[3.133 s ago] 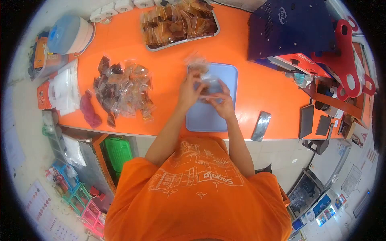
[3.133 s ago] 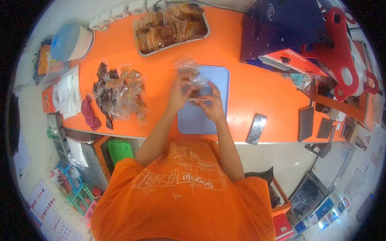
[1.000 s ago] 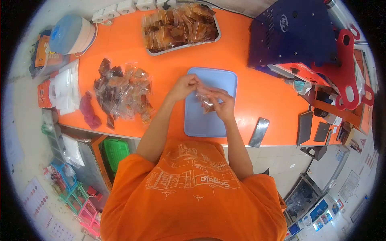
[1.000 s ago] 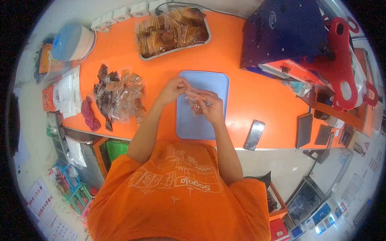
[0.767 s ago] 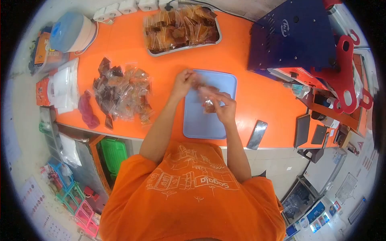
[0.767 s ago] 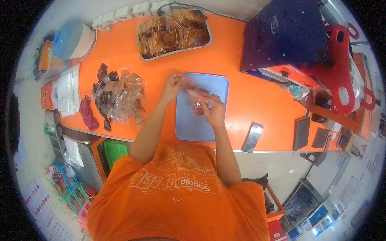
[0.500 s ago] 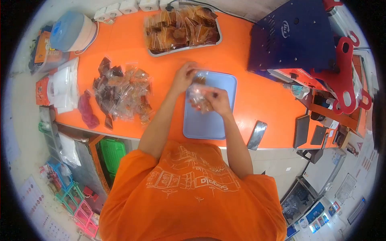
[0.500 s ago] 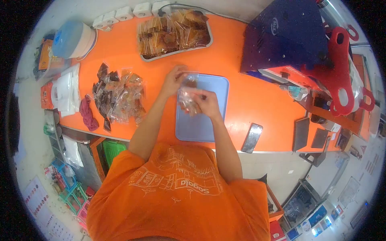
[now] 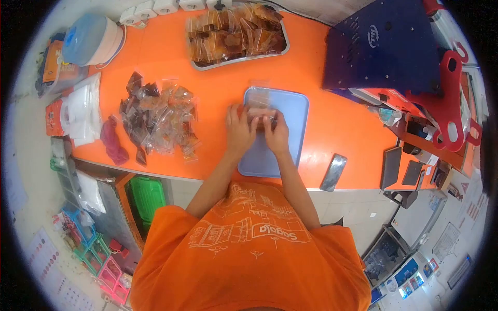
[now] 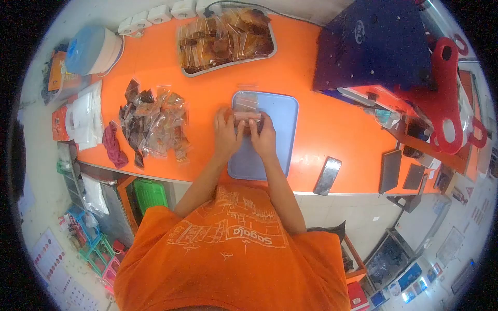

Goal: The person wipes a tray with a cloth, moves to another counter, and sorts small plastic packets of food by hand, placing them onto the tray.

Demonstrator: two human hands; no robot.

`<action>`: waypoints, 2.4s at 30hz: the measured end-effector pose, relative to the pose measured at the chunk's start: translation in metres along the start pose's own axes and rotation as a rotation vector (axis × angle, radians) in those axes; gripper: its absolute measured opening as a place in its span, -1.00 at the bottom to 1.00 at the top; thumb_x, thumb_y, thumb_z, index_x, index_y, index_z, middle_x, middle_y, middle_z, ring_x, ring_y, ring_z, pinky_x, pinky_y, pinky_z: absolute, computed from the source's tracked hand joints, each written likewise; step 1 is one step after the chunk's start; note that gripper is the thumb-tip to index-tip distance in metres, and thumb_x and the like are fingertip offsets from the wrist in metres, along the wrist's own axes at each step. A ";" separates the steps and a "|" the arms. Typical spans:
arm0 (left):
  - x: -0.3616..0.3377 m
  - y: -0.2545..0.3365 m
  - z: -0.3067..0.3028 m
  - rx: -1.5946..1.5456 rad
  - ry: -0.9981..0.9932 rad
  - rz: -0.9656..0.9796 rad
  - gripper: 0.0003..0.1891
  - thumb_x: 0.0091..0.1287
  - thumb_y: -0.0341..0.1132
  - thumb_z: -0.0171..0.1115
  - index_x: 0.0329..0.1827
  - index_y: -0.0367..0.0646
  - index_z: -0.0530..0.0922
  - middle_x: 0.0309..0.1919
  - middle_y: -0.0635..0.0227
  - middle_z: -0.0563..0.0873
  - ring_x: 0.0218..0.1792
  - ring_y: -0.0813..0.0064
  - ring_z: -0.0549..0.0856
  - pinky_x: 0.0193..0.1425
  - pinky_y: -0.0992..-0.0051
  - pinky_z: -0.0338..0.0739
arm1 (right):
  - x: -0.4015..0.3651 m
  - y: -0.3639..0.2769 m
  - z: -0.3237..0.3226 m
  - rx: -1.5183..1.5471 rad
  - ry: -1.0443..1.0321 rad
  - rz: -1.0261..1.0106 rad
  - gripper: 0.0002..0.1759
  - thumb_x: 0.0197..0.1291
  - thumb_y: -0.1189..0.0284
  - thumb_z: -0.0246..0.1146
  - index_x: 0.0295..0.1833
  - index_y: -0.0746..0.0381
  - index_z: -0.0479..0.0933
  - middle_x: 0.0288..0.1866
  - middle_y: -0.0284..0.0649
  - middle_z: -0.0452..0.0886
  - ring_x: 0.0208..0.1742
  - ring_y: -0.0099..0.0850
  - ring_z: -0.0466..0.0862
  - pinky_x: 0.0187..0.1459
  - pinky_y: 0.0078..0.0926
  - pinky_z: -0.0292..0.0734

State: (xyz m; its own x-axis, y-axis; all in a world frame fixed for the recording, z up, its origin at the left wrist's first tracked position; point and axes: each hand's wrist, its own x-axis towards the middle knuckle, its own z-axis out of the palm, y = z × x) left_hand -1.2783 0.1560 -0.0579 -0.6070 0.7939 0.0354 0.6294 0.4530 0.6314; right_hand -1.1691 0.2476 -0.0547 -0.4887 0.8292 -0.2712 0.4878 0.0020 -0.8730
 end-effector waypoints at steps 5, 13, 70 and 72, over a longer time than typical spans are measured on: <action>-0.002 -0.001 -0.003 -0.022 -0.037 -0.050 -0.41 0.47 -0.12 0.21 0.41 -0.35 0.39 0.19 -0.09 0.50 0.22 -0.08 0.45 0.36 0.05 0.33 | -0.020 0.008 0.007 0.193 -0.051 -0.014 -0.37 0.39 0.17 0.30 0.34 0.42 0.39 0.03 0.13 0.64 0.03 0.03 0.68 0.09 -0.08 0.57; 0.074 -0.057 0.007 -0.695 -0.136 -0.221 -0.31 0.34 -0.24 0.39 0.49 -0.27 0.33 0.11 0.02 0.65 0.12 0.20 0.67 0.23 0.34 0.56 | -0.012 0.004 0.002 -0.396 0.007 -0.110 -0.21 0.26 0.05 0.38 0.37 0.42 0.36 0.20 0.11 0.50 0.03 0.07 0.61 0.07 -0.06 0.53; 0.085 -0.026 0.017 -0.679 -0.202 -0.003 -0.38 0.47 -0.36 0.23 0.57 0.00 0.25 -0.05 -0.02 0.80 -0.18 0.11 0.82 -0.09 0.28 0.68 | 0.019 0.000 -0.008 0.061 0.127 -0.068 -0.63 0.34 0.35 0.37 0.08 0.42 0.55 -0.24 -0.03 0.77 -0.24 -0.39 0.75 -0.24 -0.39 0.64; 0.083 -0.027 0.014 -0.727 -0.245 -0.027 -0.37 0.47 -0.37 0.22 0.58 0.03 0.23 -0.05 -0.03 0.79 -0.19 0.07 0.81 -0.08 0.27 0.67 | 0.015 0.001 -0.006 0.125 0.118 -0.040 -0.63 0.35 0.35 0.37 0.07 0.42 0.55 -0.23 -0.01 0.77 -0.22 -0.40 0.75 -0.23 -0.40 0.63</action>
State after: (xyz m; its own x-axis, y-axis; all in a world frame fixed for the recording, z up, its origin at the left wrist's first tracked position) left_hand -1.3392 0.2156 -0.0827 -0.4399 0.8917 -0.1065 0.0870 0.1603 0.9832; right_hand -1.1709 0.2632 -0.0574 -0.4139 0.8897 -0.1926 0.3723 -0.0276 -0.9277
